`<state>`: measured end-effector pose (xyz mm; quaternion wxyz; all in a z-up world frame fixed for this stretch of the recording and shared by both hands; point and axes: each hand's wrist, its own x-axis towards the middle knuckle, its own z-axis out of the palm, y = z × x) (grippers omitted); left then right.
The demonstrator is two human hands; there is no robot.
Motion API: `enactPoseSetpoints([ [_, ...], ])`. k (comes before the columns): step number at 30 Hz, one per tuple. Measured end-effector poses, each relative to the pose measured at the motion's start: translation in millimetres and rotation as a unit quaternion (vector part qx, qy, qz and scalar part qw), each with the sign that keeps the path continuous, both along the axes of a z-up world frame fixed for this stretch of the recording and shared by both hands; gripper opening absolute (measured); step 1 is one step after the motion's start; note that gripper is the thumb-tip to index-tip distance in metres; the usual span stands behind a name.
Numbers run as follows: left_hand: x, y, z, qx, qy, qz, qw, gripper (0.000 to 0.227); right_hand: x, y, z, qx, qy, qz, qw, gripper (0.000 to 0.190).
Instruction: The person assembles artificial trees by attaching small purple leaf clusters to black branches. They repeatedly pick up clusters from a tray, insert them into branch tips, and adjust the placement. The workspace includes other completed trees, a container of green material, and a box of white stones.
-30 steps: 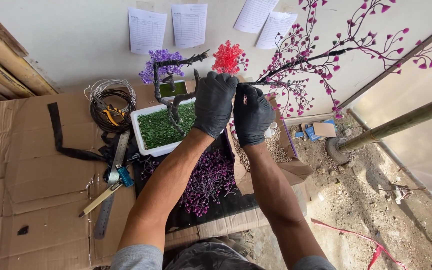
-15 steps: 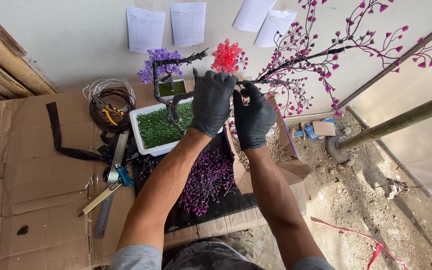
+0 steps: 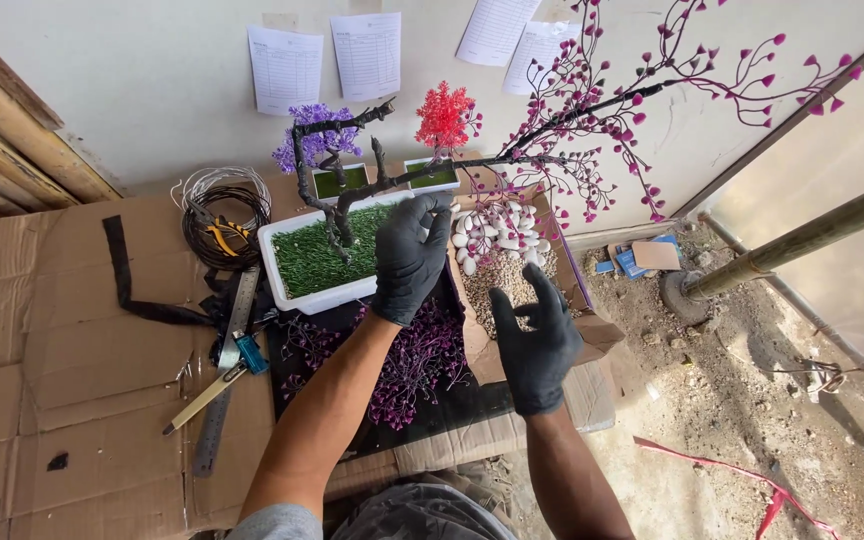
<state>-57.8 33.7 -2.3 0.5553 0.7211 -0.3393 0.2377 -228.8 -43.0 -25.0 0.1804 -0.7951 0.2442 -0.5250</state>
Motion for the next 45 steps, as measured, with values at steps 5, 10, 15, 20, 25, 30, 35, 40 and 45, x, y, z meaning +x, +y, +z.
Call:
enactPoseSetpoints([
  [5, -5.5, 5.4, -20.6, -0.187, 0.515, -0.286, 0.786, 0.040, -77.3, 12.5, -21.5, 0.008, 0.024, 0.104, 0.994, 0.036],
  [10, -15.8, -0.5, -25.4, -0.260, 0.607, -0.440, 0.608, 0.053, -135.5, 21.3, -74.4, 0.086, 0.061, 0.097, 0.990, 0.027],
  [15, -27.6, 7.0, -16.3, -0.274, 0.576, -0.477, 0.604, 0.055, -171.2, 37.6, -107.9, 0.163, 0.093, 0.101, 0.977, 0.018],
  [20, -59.8, 55.4, -18.2, -0.080, 0.494, -0.430, 0.752, 0.052, -184.6, 53.3, -145.9, 0.245, 0.122, 0.138, 0.952, 0.023],
  [25, -115.3, 119.4, -45.8, -0.083, 0.524, -0.311, 0.789, 0.039, -163.1, 61.7, -140.9, 0.264, 0.124, 0.243, 0.925, 0.023],
  [30, -157.8, 189.3, -101.8, -0.086, 0.577, -0.137, 0.800, 0.055, -124.2, 76.2, -93.5, 0.219, 0.127, 0.350, 0.902, 0.022],
  [35, -184.2, 246.1, -128.1, 0.023, 0.187, 0.216, 0.958, 0.034, -101.5, 80.5, -92.3, 0.020, 0.157, 0.408, 0.899, 0.019],
  [40, -161.7, 293.4, -189.6, 0.147, 0.039, 0.274, 0.950, 0.032, -93.0, 65.5, -115.1, -0.128, 0.168, 0.434, 0.876, 0.023],
  [45, -136.4, 300.4, -204.0, 0.225, -0.007, 0.213, 0.951, 0.046, -89.7, 59.7, -120.1, -0.141, 0.204, 0.445, 0.861, 0.032],
])
